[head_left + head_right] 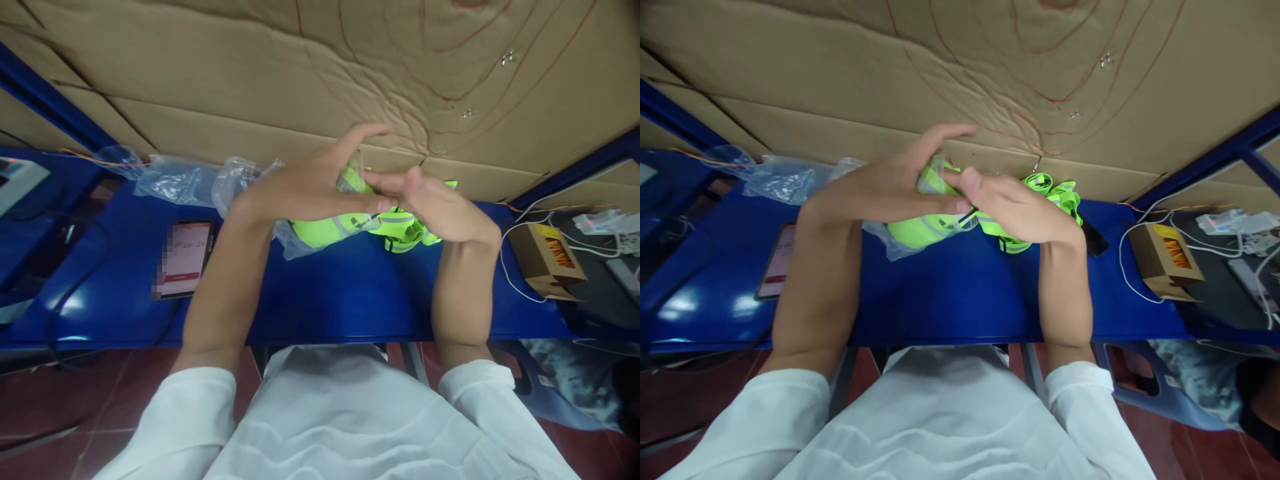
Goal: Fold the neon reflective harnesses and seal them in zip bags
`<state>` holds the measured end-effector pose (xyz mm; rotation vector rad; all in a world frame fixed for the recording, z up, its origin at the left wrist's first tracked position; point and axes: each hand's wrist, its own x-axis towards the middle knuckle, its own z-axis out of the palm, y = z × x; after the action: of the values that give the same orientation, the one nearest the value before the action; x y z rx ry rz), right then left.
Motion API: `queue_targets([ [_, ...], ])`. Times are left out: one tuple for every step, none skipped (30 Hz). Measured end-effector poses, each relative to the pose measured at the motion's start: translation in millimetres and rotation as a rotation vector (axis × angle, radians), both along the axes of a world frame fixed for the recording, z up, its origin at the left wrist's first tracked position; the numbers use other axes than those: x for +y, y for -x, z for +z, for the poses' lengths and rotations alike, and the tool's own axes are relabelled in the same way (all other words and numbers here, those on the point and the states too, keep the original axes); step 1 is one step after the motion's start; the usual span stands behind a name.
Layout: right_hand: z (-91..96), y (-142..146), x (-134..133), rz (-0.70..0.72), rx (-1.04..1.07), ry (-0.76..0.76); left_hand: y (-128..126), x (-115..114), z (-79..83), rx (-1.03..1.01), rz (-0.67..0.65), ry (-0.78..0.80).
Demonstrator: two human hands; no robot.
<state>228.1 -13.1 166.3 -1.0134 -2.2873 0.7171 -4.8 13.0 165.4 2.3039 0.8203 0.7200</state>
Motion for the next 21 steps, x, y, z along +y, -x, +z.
queue_targets([
  [0.4, 1, 0, 0.063, -0.010, 0.012, 0, 2, -1.2, 0.012, -0.017, 0.011],
  [1.1, 2, 1, 0.128, -0.030, 0.022, 0, 3, -2.5, 0.020, -0.027, 0.017],
  [1.8, 3, 0, 0.167, -0.051, 0.016, -1, 4, -4.0, 0.027, -0.042, 0.024],
  [2.4, 5, 0, 0.181, -0.071, 0.008, -3, 5, -5.7, 0.038, -0.063, 0.036],
  [2.6, 6, 1, 0.192, -0.095, 0.016, -5, 5, -7.6, 0.050, -0.093, 0.051],
  [2.3, 7, 1, 0.203, -0.125, 0.038, -8, 6, -9.6, 0.061, -0.127, 0.065],
  [1.4, 8, 1, 0.210, -0.153, 0.060, -10, 6, -11.7, 0.069, -0.159, 0.075],
  [0.1, 10, 2, 0.209, -0.171, 0.069, -12, 7, -13.7, 0.069, -0.179, 0.073],
  [-1.4, 11, 3, 0.203, -0.183, 0.062, -14, 7, -15.4, 0.067, -0.185, 0.065],
  [-2.8, 12, 4, 0.195, -0.189, 0.044, -14, 8, -16.7, 0.068, -0.179, 0.058],
  [-3.8, 14, 4, 0.189, -0.192, 0.028, -13, 9, -17.3, 0.067, -0.174, 0.059],
  [-4.1, 15, 4, 0.188, -0.189, 0.016, -11, 10, -17.1, 0.059, -0.168, 0.067],
  [-3.4, 16, 3, 0.187, -0.178, 0.005, -8, 10, -15.9, 0.042, -0.160, 0.082],
  [-1.7, 16, 2, 0.183, -0.153, -0.013, -5, 11, -14.0, 0.012, -0.146, 0.099],
  [0.9, 16, -1, 0.174, -0.120, -0.040, -2, 11, -11.5, -0.034, -0.126, 0.109],
  [4.1, 15, -5, 0.158, -0.085, -0.081, 1, 10, -8.6, -0.089, -0.096, 0.106],
  [7.4, 14, -9, 0.133, -0.050, -0.133, 4, 10, -5.8, -0.141, -0.058, 0.088],
  [10.5, 13, -13, 0.105, -0.023, -0.180, 6, 9, -3.3, -0.181, -0.015, 0.060],
  [13.0, 12, -17, 0.074, -0.012, -0.209, 7, 9, -1.4, -0.206, 0.022, 0.032],
  [14.8, 11, -20, 0.045, -0.015, -0.215, 8, 8, -0.2, -0.229, 0.051, 0.004],
  [15.6, 11, -22, 0.018, -0.026, -0.200, 8, 8, 0.1, -0.236, 0.069, -0.009],
])
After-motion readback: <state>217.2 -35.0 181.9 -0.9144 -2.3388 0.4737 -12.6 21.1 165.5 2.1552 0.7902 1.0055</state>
